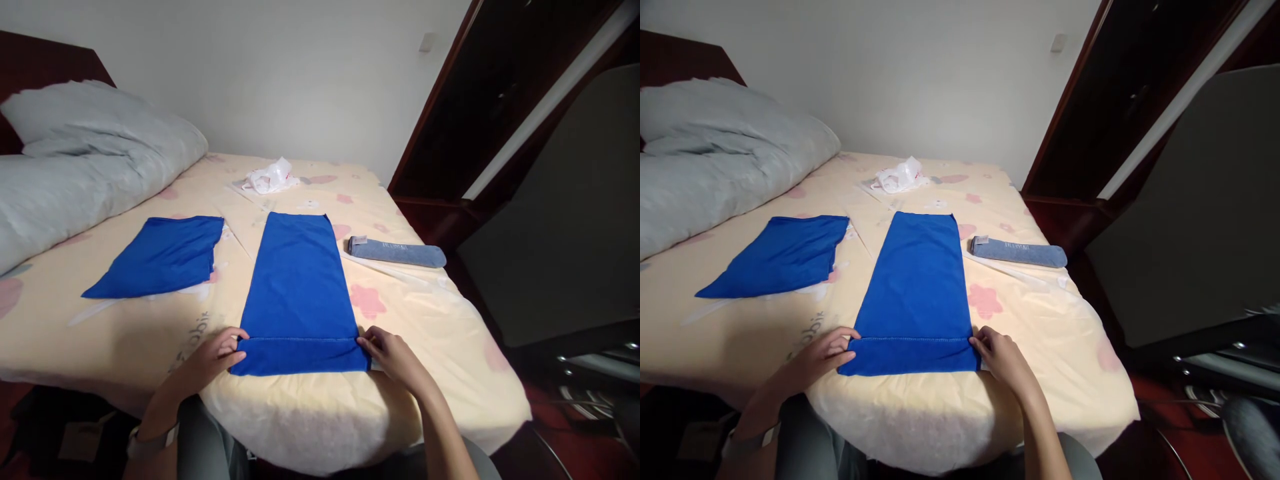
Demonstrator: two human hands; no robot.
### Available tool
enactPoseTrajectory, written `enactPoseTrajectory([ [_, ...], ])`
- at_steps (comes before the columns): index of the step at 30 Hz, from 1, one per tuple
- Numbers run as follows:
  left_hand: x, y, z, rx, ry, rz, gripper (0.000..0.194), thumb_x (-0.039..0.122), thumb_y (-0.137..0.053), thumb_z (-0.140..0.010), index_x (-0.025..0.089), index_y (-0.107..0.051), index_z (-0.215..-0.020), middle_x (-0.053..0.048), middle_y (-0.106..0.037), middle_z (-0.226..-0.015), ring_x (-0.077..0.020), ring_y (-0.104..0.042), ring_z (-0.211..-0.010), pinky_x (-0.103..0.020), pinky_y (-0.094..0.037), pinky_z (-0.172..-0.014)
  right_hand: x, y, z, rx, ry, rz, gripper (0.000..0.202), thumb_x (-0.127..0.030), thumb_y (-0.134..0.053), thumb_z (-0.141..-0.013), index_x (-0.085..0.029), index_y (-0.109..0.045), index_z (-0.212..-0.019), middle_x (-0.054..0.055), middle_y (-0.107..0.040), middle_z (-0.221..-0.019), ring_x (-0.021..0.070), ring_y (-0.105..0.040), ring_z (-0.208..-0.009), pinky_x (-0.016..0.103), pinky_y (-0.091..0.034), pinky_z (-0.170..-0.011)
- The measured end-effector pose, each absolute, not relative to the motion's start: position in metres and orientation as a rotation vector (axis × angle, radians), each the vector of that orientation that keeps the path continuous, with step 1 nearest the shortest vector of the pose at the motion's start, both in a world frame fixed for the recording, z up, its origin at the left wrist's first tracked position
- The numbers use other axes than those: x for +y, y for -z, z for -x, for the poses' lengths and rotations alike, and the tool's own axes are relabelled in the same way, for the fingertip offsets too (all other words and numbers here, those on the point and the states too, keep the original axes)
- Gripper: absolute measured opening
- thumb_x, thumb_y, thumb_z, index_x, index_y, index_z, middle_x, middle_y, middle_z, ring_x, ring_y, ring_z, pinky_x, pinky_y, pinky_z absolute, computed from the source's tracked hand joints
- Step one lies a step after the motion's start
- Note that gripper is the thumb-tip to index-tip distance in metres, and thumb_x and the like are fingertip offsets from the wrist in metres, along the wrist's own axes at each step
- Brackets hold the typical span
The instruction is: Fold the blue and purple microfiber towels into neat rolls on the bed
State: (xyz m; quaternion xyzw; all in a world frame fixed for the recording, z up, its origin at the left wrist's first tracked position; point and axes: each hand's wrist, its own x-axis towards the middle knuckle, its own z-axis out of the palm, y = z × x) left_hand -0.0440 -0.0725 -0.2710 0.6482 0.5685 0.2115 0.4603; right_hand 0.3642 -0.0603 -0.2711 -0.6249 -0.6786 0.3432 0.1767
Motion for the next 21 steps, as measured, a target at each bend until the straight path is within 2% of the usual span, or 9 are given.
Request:
enactPoseTrajectory([
  [5,-0.071,0.278,0.045,1.447,-0.585,-1.562,0.034,0.047,-0.053,-0.09,0.024,-0.052,-0.115,0.004,-0.053,-0.071,-0.0168,-0.055,-0.066,-0.027,-0.047,-0.062,-0.061,0.275,-0.359,-1.784,-1.058,1.717,0.037,-0.054,-0.044,-0.095,-0.023,-0.06,-0.084,0.002,-0.071,-0.076,0.021,-0.065,-0.07,0.029,-0.043,-0.065],
  [7,-0.072,0.276,0.044,1.422,-0.574,-1.578,0.034,0.045,-0.055,-0.089,0.024,-0.053,-0.115,0.005,-0.047,-0.067,-0.0158,-0.051,-0.064,-0.025,-0.044,-0.061,-0.061,0.278,-0.358,-1.748,-1.081,1.712,0.035,-0.054,-0.045,-0.095,-0.023,-0.061,-0.089,0.002,-0.071,-0.077,0.0204,-0.065,-0.069,0.029,-0.043,-0.063],
  [10,-0.073,0.271,0.045,1.407,-0.48,-1.65,0.026,0.043,-0.06,-0.085,0.023,-0.06,-0.102,0.006,-0.038,-0.064,-0.0135,-0.041,-0.06,-0.024,-0.037,-0.057,-0.06,0.284,-0.355,-1.793,-1.02,1.804,0.027,-0.048,-0.05,-0.093,-0.024,-0.061,-0.093,0.003,-0.073,-0.081,0.0214,-0.067,-0.071,0.029,-0.043,-0.063],
  [14,-0.075,0.272,0.051,1.451,-0.416,-1.663,0.025,0.045,-0.062,-0.081,0.02,-0.064,-0.085,0.004,-0.042,-0.063,-0.0135,-0.041,-0.06,-0.024,-0.036,-0.057,-0.06,0.286,-0.353,-1.884,-0.885,1.924,0.017,-0.041,-0.052,-0.094,-0.026,-0.06,-0.092,0.003,-0.075,-0.086,0.0224,-0.068,-0.075,0.029,-0.041,-0.064],
  [18,-0.076,0.278,0.057,1.513,-0.438,-1.636,0.03,0.046,-0.066,-0.076,0.02,-0.07,-0.092,0.001,-0.051,-0.069,-0.0165,-0.05,-0.067,-0.025,-0.043,-0.062,-0.062,0.28,-0.354,-1.911,-0.891,1.963,0.015,-0.039,-0.053,-0.093,-0.026,-0.058,-0.086,0.002,-0.075,-0.085,0.022,-0.068,-0.075,0.028,-0.038,-0.062],
  [21,-0.077,0.277,0.057,1.535,-0.421,-1.691,0.035,0.046,-0.066,-0.077,0.022,-0.072,-0.103,0.001,-0.051,-0.069,-0.0167,-0.05,-0.066,-0.026,-0.043,-0.063,-0.063,0.277,-0.354,-1.931,-0.869,2.001,0.016,-0.039,-0.053,-0.093,-0.026,-0.056,-0.085,0.002,-0.075,-0.085,0.0227,-0.068,-0.075,0.029,-0.037,-0.062],
])
